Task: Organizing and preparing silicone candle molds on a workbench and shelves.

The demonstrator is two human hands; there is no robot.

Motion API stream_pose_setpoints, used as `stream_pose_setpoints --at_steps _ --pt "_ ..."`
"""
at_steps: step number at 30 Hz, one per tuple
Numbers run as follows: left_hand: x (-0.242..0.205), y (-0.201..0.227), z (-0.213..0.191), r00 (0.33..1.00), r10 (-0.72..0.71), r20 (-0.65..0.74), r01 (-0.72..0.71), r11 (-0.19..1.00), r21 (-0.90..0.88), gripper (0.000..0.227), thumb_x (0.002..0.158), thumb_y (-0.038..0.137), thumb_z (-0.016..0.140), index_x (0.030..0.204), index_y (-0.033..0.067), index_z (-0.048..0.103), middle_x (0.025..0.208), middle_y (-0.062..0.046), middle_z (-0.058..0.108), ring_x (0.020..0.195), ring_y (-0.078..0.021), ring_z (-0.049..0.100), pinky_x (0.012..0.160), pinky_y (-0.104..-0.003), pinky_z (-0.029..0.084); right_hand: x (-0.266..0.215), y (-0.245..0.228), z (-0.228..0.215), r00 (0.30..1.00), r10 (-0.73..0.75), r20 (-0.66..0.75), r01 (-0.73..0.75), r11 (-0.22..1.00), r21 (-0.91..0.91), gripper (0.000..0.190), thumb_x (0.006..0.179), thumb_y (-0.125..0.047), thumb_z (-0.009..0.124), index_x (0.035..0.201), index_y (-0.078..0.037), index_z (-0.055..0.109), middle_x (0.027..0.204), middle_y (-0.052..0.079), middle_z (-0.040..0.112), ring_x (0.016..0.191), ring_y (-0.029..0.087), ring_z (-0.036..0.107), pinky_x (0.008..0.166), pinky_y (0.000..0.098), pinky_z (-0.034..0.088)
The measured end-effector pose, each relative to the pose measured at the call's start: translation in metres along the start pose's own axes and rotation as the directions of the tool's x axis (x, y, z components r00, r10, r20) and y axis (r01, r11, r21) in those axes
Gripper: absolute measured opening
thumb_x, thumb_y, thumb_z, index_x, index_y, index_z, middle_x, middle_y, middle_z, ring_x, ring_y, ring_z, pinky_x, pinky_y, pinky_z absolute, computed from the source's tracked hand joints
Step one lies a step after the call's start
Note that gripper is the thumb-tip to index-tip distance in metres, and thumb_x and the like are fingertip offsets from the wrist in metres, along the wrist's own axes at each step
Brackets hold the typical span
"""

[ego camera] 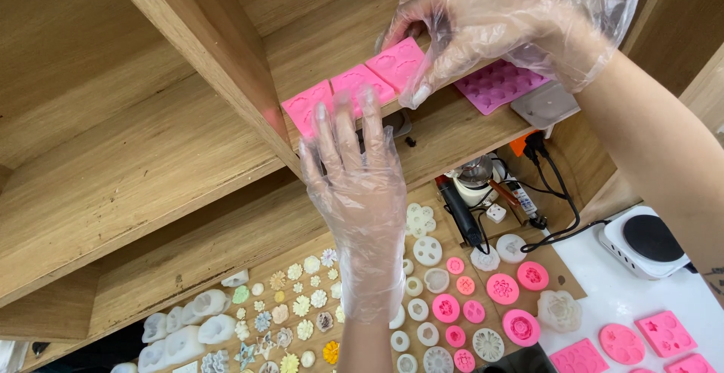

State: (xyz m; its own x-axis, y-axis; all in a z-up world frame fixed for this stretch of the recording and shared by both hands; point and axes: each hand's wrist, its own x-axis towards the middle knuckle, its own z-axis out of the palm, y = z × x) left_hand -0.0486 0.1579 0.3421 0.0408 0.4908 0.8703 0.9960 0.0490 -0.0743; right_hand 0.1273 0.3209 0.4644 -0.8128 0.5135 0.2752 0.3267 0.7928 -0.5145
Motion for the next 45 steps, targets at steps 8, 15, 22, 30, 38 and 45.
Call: stream_pose_setpoints --at_steps 8,15,22,30,38,45 --pt "0.0 -0.002 0.001 1.0 0.009 0.027 -0.009 1.0 -0.012 0.07 0.102 0.019 0.073 0.162 0.0139 0.037 0.159 -0.014 0.044 0.153 -0.0335 0.039 0.127 -0.056 0.03 -0.009 -0.011 0.0 0.996 -0.091 -0.021 0.088 0.99 -0.11 0.076 0.061 -0.034 0.094 0.128 -0.009 0.068 0.112 0.006 0.064 0.094 0.018 0.063 0.078 0.0336 0.052" --pt "0.002 -0.001 -0.003 0.999 0.036 0.028 -0.037 0.998 0.058 0.067 0.1 0.011 0.069 0.161 0.0143 0.041 0.158 -0.012 0.046 0.153 -0.0313 0.039 0.126 -0.053 0.03 -0.017 -0.027 0.001 0.995 0.08 -0.06 -0.086 0.99 -0.108 0.077 0.063 -0.038 0.09 0.133 -0.016 0.067 0.113 0.002 0.064 0.085 0.016 0.064 0.074 0.0312 0.053" --pt "0.002 -0.004 0.009 0.998 0.016 -0.063 -0.023 0.993 -0.12 0.057 0.111 0.027 0.07 0.16 0.0145 0.043 0.157 -0.01 0.048 0.152 -0.0295 0.042 0.125 -0.053 0.033 -0.01 -0.031 -0.001 0.989 0.132 -0.067 -0.139 0.984 -0.111 0.076 0.063 -0.037 0.092 0.131 -0.011 0.069 0.11 0.004 0.068 0.091 0.017 0.062 0.076 0.034 0.049" --pt "0.0 -0.003 0.014 0.996 0.009 -0.093 -0.019 0.994 -0.108 0.059 0.111 0.027 0.071 0.16 0.014 0.042 0.156 -0.009 0.049 0.152 -0.029 0.042 0.125 -0.052 0.033 -0.009 -0.037 0.002 0.978 0.205 -0.039 -0.208 0.939 -0.274 0.082 0.062 -0.037 0.096 0.133 -0.01 0.067 0.109 0.002 0.067 0.088 0.017 0.062 0.073 0.0335 0.05" --pt "-0.006 -0.001 -0.016 0.998 0.033 -0.046 -0.042 0.975 -0.218 0.068 0.107 0.029 0.073 0.161 0.0109 0.036 0.164 -0.015 0.041 0.155 -0.0355 0.035 0.128 -0.056 0.029 -0.045 -0.037 0.008 0.97 0.234 -0.069 -0.236 0.971 -0.026 0.089 0.068 -0.036 0.094 0.146 -0.012 0.058 0.111 0.014 0.068 0.099 0.018 0.061 0.084 0.0334 0.047" --pt "-0.09 0.08 -0.088 0.95 -0.196 0.243 0.29 0.271 -0.918 0.05 0.104 0.021 0.069 0.146 0.0114 0.043 0.154 -0.012 0.039 0.137 -0.0306 0.058 0.112 -0.042 0.054 -0.258 -0.083 0.042 0.926 0.211 -0.314 -0.096 0.934 0.345 0.057 0.085 -0.028 0.085 0.133 -0.006 0.061 0.136 0.005 0.066 0.123 0.012 0.059 0.108 0.0271 0.049"
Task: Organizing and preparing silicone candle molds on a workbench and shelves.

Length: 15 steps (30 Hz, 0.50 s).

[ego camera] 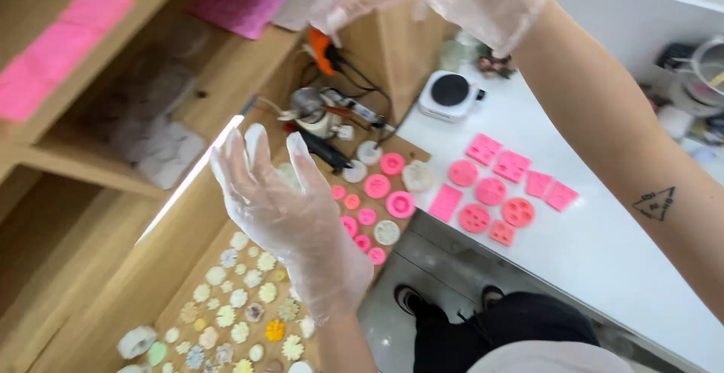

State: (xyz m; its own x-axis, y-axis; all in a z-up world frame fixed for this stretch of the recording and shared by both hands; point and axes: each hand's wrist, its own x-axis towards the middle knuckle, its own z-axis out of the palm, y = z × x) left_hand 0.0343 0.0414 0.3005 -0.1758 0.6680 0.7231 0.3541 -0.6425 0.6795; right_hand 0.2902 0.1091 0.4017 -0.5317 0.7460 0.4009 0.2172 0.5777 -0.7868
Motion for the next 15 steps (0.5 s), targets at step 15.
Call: stream_pose_setpoints --at_steps 15 --pt "-0.301 0.066 0.202 0.42 -0.449 0.789 0.217 0.894 0.393 0.03 0.103 0.033 0.06 0.11 0.0086 0.074 0.102 -0.016 0.075 0.093 -0.0357 0.07 0.083 -0.044 0.053 -0.514 0.142 0.103 0.206 0.884 -0.419 -0.77 0.411 0.488 0.04 0.094 -0.025 0.074 0.126 -0.002 0.072 0.11 0.01 0.077 0.1 0.016 0.068 0.086 0.0315 0.056"
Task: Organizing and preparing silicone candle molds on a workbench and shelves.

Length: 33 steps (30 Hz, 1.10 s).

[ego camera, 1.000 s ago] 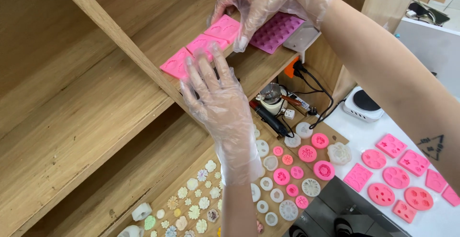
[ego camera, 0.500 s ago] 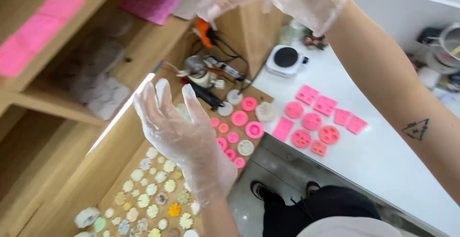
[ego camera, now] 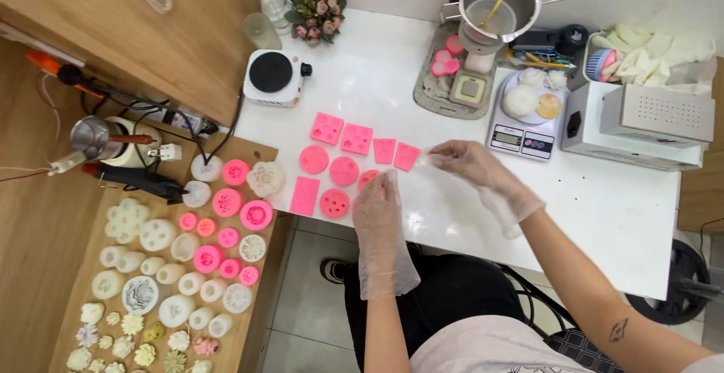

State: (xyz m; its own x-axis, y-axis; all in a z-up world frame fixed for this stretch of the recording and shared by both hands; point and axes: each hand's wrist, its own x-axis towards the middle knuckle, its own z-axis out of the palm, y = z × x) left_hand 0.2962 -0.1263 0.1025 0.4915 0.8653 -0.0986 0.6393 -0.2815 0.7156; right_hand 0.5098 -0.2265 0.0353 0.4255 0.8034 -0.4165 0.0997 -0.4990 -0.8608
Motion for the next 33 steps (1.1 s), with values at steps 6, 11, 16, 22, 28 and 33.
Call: stream_pose_setpoints --at_steps 6,11,16,22,28,33 --pt "-0.008 -0.044 0.062 0.993 -0.1 -0.065 0.095 0.992 -0.084 0.037 0.1 0.028 0.056 0.129 0.0071 0.067 0.112 -0.02 0.073 0.102 -0.037 0.069 0.087 -0.045 0.054 0.044 0.113 0.054 0.959 -0.007 -0.284 -0.034 0.99 -0.137 0.041 0.086 -0.026 0.076 0.123 -0.008 0.072 0.114 0.013 0.076 0.097 0.02 0.073 0.086 0.0326 0.058" --pt "0.006 -0.037 0.064 0.956 -0.293 0.017 0.294 0.951 -0.094 0.041 0.098 0.03 0.057 0.132 0.0086 0.064 0.11 -0.018 0.074 0.102 -0.0316 0.072 0.092 -0.042 0.054 0.081 0.091 0.079 0.915 -0.11 -0.389 -0.039 0.934 -0.355 0.06 0.077 -0.034 0.083 0.127 -0.007 0.066 0.125 0.019 0.064 0.108 0.031 0.066 0.092 0.0397 0.055" --pt "0.049 -0.06 0.105 0.96 -0.281 -0.003 0.279 0.953 -0.118 0.046 0.095 0.028 0.062 0.133 0.0028 0.06 0.119 -0.018 0.071 0.108 -0.033 0.069 0.092 -0.044 0.052 0.085 0.06 0.079 0.933 -0.109 -0.342 -0.096 0.842 -0.531 0.069 0.077 -0.045 0.084 0.132 -0.01 0.062 0.128 0.018 0.061 0.114 0.034 0.062 0.098 0.0424 0.052" --pt "0.076 -0.077 0.151 0.936 -0.347 0.062 0.352 0.907 -0.231 0.048 0.094 0.024 0.063 0.134 -0.0015 0.058 0.122 -0.023 0.069 0.116 -0.0341 0.068 0.098 -0.041 0.053 0.09 0.048 0.057 0.946 0.183 -0.267 -0.277 0.885 -0.373 0.055 0.067 -0.038 0.088 0.113 -0.012 0.072 0.123 0.013 0.065 0.105 0.026 0.068 0.094 0.0376 0.056" --pt "0.071 -0.068 0.15 0.973 -0.233 -0.001 0.233 0.973 -0.004 0.046 0.096 0.025 0.064 0.131 -0.0051 0.061 0.126 -0.027 0.067 0.119 -0.0379 0.064 0.102 -0.041 0.049 0.094 0.083 0.05 0.958 0.142 -0.249 -0.185 0.97 -0.158 0.036 0.085 -0.033 0.083 0.107 -0.006 0.074 0.103 0.011 0.077 0.09 0.017 0.073 0.084 0.0305 0.059" --pt "0.058 -0.03 0.097 0.795 -0.386 0.468 0.602 0.406 -0.688 0.045 0.098 0.039 0.062 0.13 0.0068 0.064 0.115 -0.004 0.069 0.103 -0.0138 0.066 0.092 -0.029 0.047 0.082 0.071 0.036 0.989 0.137 0.053 -0.145 0.848 0.509 0.038 0.089 -0.026 0.078 0.113 -0.001 0.063 0.099 0.007 0.073 0.086 0.014 0.071 0.074 0.0293 0.058"
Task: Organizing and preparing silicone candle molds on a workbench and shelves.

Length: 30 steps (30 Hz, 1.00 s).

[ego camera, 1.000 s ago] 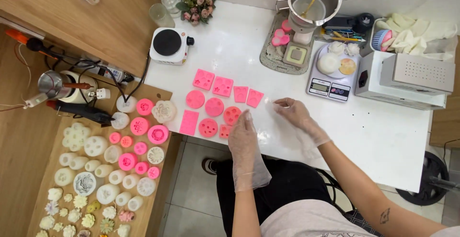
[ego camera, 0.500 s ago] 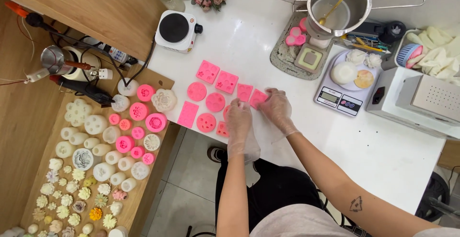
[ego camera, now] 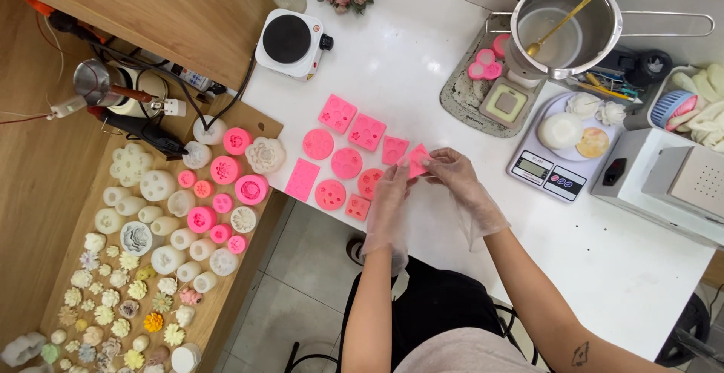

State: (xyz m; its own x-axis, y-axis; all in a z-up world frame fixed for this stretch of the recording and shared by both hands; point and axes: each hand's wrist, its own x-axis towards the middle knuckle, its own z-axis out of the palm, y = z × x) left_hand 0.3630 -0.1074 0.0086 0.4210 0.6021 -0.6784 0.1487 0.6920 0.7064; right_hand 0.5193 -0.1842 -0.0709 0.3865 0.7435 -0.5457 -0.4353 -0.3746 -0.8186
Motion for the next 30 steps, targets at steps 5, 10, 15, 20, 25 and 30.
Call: stream_pose_setpoints --at_steps 5,10,15,20,25,30 --pt "-0.002 -0.023 -0.022 0.986 0.168 -0.011 -0.168 0.98 -0.102 0.04 0.106 0.036 0.066 0.116 -0.003 0.066 0.104 -0.006 0.063 0.093 -0.0134 0.054 0.088 -0.032 0.045 -0.024 -0.033 0.02 0.995 0.003 0.105 -0.004 1.0 0.016 0.041 0.092 -0.028 0.074 0.12 0.0 0.064 0.105 0.006 0.071 0.092 0.013 0.07 0.079 0.0301 0.057" --pt "-0.064 0.029 -0.025 0.977 0.198 -0.075 -0.212 0.926 -0.313 0.036 0.098 0.031 0.065 0.121 0.0037 0.067 0.115 -0.003 0.071 0.104 -0.0092 0.064 0.095 -0.028 0.048 -0.06 -0.085 0.049 0.981 -0.065 0.184 0.091 0.987 -0.136 0.043 0.1 -0.033 0.066 0.124 0.002 0.07 0.11 0.006 0.073 0.098 0.013 0.068 0.087 0.03 0.056" --pt "-0.093 0.045 -0.051 0.964 0.24 -0.113 -0.262 0.797 -0.545 0.036 0.097 0.027 0.069 0.125 0.0044 0.064 0.114 -0.007 0.072 0.108 -0.0182 0.068 0.094 -0.03 0.048 -0.079 -0.102 0.083 0.959 -0.192 0.209 0.225 0.964 -0.145 0.044 0.093 -0.024 0.069 0.132 -0.006 0.063 0.116 0.003 0.07 0.096 0.014 0.065 0.086 0.03 0.055" --pt "-0.11 0.044 -0.075 0.939 0.3 -0.17 -0.333 0.662 -0.672 0.045 0.094 0.029 0.07 0.131 0.0061 0.059 0.119 -0.01 0.072 0.108 -0.0203 0.069 0.092 -0.032 0.052 -0.091 -0.096 0.123 0.798 -0.494 0.344 0.594 0.741 -0.314 0.056 0.087 -0.021 0.077 0.138 -0.006 0.061 0.125 0.009 0.068 0.105 0.017 0.067 0.091 0.0336 0.057" --pt "-0.119 0.053 -0.104 0.889 0.414 -0.197 -0.38 0.426 -0.821 0.056 0.1 0.037 0.066 0.138 -0.0027 0.053 0.126 -0.019 0.07 0.108 -0.0249 0.068 0.095 -0.035 0.057 -0.112 -0.126 0.202 0.644 -0.637 0.423 0.764 0.508 -0.399 0.081 0.072 -0.029 0.085 0.144 -0.009 0.053 0.133 0.012 0.061 0.109 0.023 0.066 0.089 0.038 0.057" --pt "-0.141 0.084 -0.124 0.767 0.622 -0.157 -0.346 0.195 -0.918 0.061 0.104 0.04 0.052 0.143 -0.0071 0.048 0.138 -0.022 0.062 0.119 -0.0293 0.063 0.1 -0.041 0.056 -0.131 -0.152 0.263 0.608 -0.66 0.442 0.762 0.327 -0.559 0.094 0.059 -0.039 0.091 0.141 -0.012 0.052 0.134 0.017 0.057 0.117 0.031 0.061 0.09 0.0425 0.054"
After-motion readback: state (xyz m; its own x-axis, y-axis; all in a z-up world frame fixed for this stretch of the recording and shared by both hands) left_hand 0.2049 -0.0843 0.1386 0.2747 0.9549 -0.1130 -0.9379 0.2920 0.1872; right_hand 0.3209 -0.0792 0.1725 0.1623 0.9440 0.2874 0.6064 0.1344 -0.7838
